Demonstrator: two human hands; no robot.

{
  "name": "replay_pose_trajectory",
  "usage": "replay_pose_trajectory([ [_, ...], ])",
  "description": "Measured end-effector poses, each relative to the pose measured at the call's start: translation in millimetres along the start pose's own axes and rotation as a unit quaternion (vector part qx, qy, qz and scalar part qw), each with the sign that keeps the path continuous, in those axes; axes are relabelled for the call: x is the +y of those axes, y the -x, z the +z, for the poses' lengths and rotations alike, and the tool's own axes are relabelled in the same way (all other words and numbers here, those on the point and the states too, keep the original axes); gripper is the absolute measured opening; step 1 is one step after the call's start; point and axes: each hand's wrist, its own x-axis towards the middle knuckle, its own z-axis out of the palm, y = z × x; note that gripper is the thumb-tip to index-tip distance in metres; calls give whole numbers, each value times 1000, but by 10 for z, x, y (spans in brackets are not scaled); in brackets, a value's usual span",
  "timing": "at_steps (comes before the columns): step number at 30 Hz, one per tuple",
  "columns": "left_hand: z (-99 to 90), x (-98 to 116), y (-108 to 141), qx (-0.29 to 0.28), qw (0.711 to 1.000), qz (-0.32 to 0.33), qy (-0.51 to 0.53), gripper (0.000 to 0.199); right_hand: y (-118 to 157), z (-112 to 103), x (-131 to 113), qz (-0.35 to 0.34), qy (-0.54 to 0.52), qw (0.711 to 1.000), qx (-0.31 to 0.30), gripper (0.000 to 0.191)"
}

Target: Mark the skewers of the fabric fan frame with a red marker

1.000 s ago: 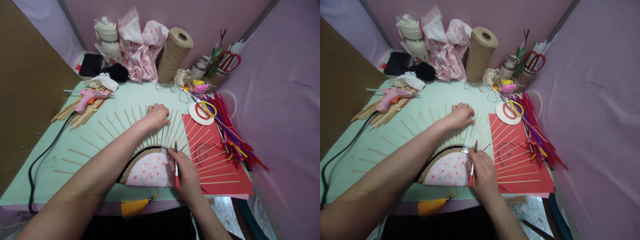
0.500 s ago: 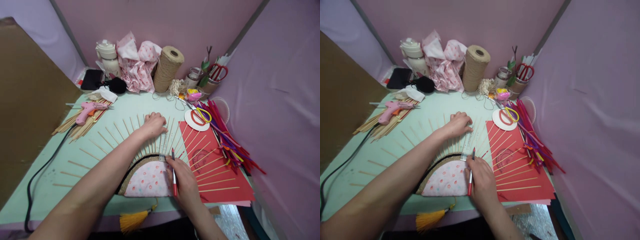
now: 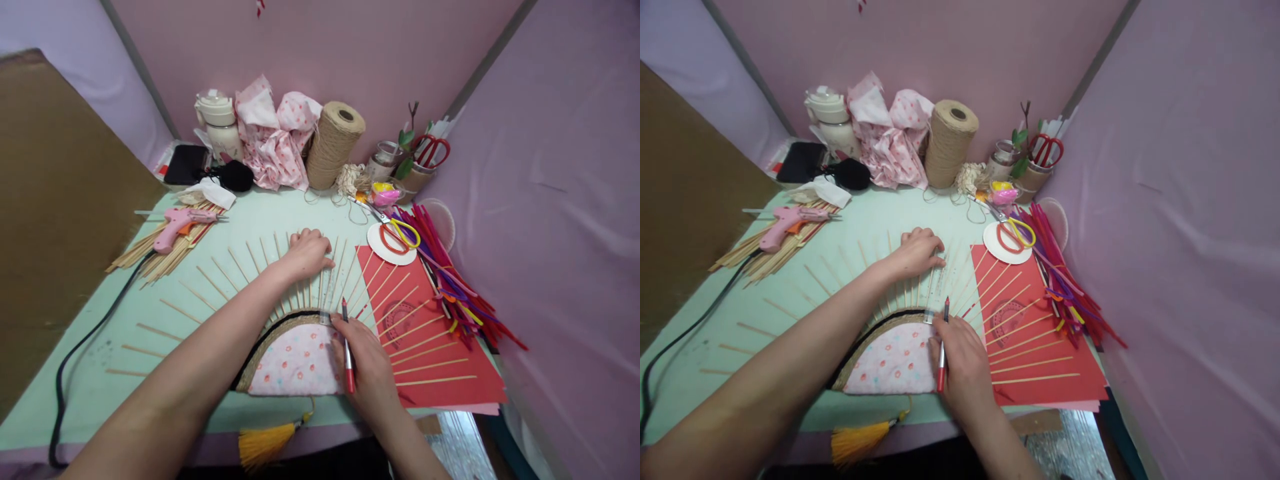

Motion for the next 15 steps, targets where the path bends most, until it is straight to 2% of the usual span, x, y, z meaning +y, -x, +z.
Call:
replay_pose_trajectory([
  [15,-10,11,4,0,1000,12,5,35,-11,-24,-2,4,-7,1000,6,35],
])
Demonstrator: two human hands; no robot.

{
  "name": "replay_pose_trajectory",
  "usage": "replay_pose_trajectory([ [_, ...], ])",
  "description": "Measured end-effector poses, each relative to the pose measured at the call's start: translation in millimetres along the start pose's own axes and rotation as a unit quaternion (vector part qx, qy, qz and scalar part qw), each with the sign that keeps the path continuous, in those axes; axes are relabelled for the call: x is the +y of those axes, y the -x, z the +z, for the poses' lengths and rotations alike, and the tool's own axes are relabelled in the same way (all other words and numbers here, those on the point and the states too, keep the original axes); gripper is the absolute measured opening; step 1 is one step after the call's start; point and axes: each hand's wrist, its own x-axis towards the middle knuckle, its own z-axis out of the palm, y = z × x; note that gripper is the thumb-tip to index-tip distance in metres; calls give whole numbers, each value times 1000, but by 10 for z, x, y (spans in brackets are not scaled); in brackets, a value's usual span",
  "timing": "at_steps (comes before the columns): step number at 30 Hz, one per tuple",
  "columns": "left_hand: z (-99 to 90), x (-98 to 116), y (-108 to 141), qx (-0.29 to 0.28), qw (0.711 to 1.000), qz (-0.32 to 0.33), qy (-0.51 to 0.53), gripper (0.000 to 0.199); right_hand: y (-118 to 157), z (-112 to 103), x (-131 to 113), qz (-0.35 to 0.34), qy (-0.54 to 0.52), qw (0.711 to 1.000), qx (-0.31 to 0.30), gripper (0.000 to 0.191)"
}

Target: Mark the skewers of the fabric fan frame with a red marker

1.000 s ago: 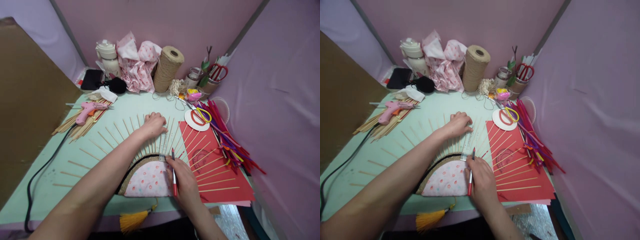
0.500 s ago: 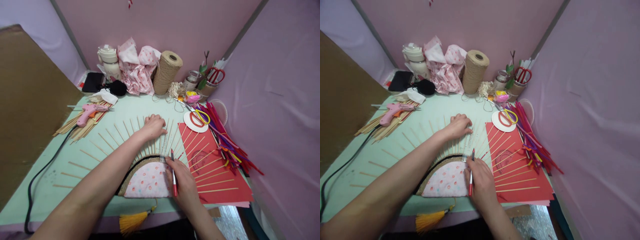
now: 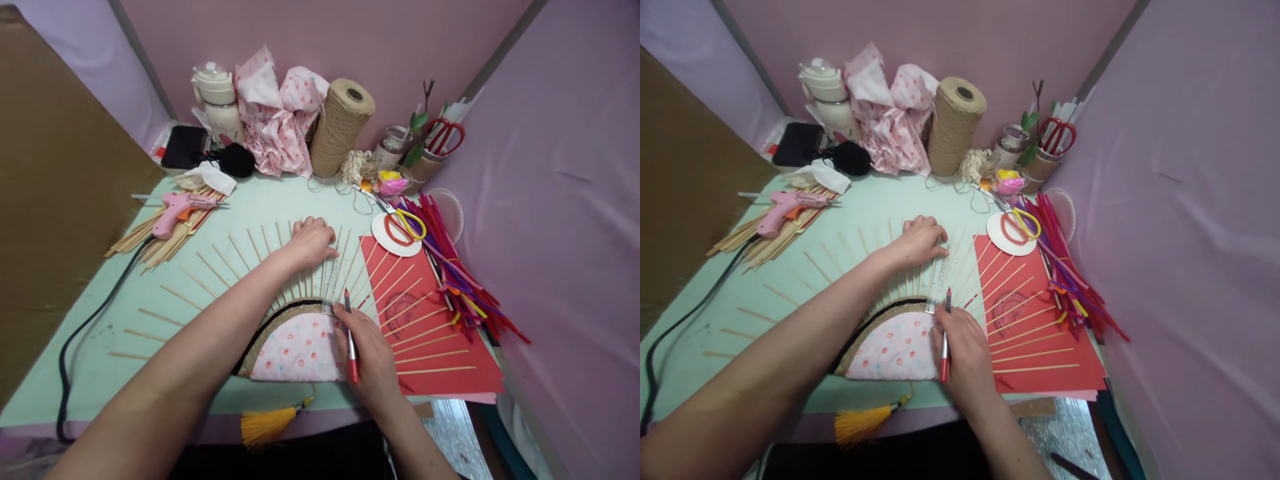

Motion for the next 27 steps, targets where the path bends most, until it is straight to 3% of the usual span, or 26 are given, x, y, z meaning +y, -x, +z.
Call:
replay_pose_trajectory([
  [15,-6,11,6,-6,1000,-1,1,35,13,-20,1,8,-5,1000,-6,36],
  [21,-18,11,14,-8,1000,1,0,34,-69,-267,7,14,-35,999,-25,40],
  [27,-32,20,27,-3,1000,3,10,34,-456,-497,51,44,-41,998,-19,24],
])
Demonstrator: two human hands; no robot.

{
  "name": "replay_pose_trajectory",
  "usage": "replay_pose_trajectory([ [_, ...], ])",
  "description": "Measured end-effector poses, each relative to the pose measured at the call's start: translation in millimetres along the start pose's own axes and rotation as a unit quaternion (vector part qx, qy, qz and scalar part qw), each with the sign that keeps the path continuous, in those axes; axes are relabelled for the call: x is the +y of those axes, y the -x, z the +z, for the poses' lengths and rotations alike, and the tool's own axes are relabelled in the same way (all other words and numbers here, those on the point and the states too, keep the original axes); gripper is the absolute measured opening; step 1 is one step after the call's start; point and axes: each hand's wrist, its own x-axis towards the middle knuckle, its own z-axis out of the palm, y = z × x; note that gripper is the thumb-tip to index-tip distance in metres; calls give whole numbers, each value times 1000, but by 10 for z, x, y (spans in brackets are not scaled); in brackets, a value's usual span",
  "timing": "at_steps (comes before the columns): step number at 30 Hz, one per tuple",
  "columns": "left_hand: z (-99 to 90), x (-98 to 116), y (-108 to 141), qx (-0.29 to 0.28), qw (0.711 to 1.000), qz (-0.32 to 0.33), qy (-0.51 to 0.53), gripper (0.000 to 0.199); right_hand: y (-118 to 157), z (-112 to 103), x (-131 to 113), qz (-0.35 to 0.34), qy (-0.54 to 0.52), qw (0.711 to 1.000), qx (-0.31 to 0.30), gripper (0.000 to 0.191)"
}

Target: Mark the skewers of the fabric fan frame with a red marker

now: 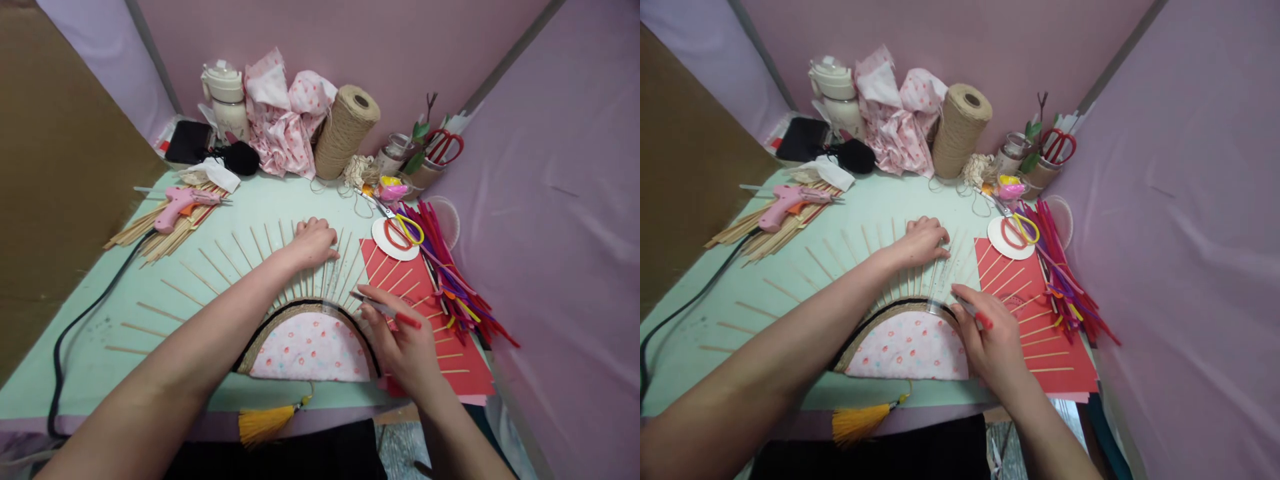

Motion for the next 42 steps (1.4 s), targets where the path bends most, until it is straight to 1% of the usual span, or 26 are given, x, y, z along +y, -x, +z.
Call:
replay_pose_trajectory([
  [3,4,4,0,1,1000,-2,4,34,-247,-76,-5,24,-16,999,-23,21],
  [6,5,10,3,1,1000,0,3,35,-485,-98,11,39,-25,997,-59,21],
  [10,9,7,7,7,1000,4,3,34,-728,-11,72,36,-16,991,-124,20],
  [13,26,-5,3,11,1000,5,8,33,-823,98,126,32,6,984,-175,20],
  [17,59,-17,-6,18,1000,8,7,35,-872,202,188,15,26,977,-211,22],
  [22,77,-19,-8,26,1000,11,1,39,-898,250,248,5,33,975,-220,23],
  [25,74,-20,-4,21,1000,13,-1,37,-909,262,261,4,36,974,-224,21],
  [29,76,-25,1,25,1000,18,3,33,-919,280,256,11,39,972,-231,21],
  [36,70,-27,13,27,999,21,14,37,-925,309,256,10,49,969,-243,21],
  [42,32,-11,33,17,1000,16,8,34,-937,308,219,18,83,965,-250,20],
])
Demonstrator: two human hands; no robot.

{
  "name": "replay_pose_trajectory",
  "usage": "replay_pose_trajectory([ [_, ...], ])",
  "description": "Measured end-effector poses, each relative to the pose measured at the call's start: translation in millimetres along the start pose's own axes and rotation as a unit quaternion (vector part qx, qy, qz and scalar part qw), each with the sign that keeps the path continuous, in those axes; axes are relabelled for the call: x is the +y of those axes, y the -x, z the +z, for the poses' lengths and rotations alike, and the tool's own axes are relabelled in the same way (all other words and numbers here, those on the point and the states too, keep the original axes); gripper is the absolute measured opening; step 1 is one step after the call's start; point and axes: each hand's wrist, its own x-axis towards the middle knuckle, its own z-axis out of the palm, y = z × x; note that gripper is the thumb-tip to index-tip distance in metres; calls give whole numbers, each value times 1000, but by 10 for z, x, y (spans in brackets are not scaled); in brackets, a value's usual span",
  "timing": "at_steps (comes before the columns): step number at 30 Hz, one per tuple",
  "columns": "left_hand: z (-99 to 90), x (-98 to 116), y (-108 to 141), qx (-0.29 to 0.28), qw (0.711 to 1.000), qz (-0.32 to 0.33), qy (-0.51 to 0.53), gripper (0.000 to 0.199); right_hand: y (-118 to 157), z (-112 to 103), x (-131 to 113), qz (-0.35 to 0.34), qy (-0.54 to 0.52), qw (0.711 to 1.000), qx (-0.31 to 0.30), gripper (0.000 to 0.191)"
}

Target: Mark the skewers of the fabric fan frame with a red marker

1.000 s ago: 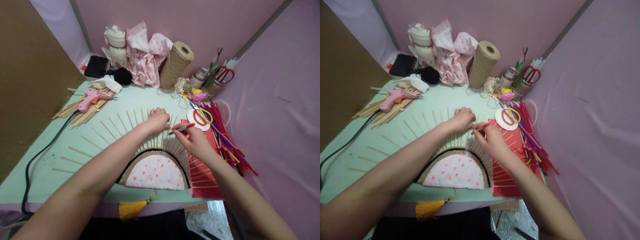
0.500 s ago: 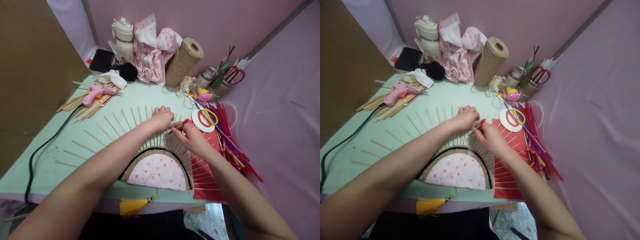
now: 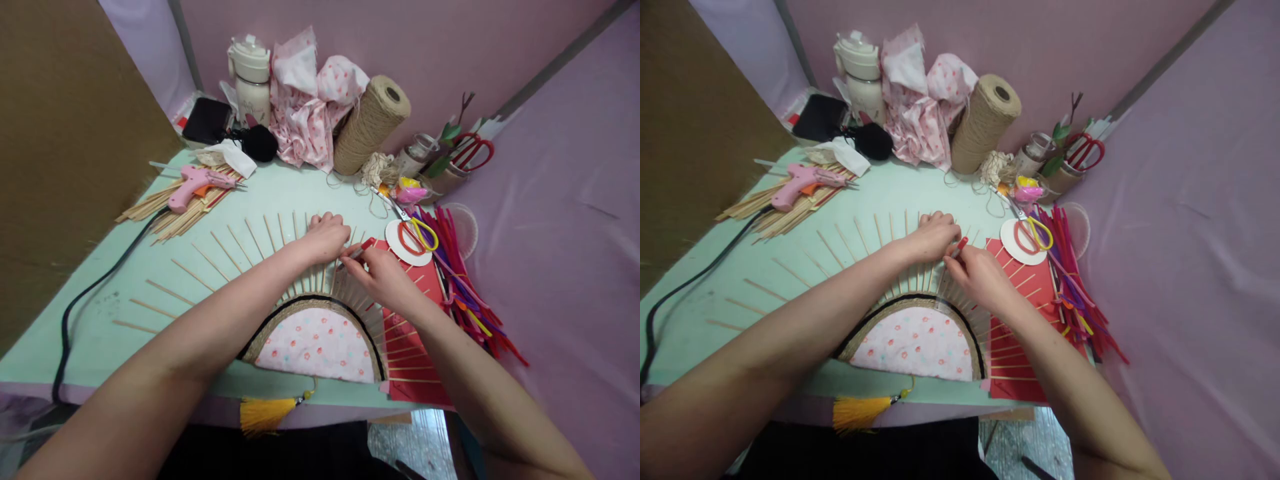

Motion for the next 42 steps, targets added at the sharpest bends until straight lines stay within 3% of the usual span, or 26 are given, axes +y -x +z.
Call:
replay_pose_trajectory([
  [20,-85,28,46,-22,1000,1,-3,31,-61,-20,-125,6,86,995,-40,21],
  [42,-64,18,42,-16,1000,2,3,30,-90,-66,-221,-2,98,994,-55,20],
])
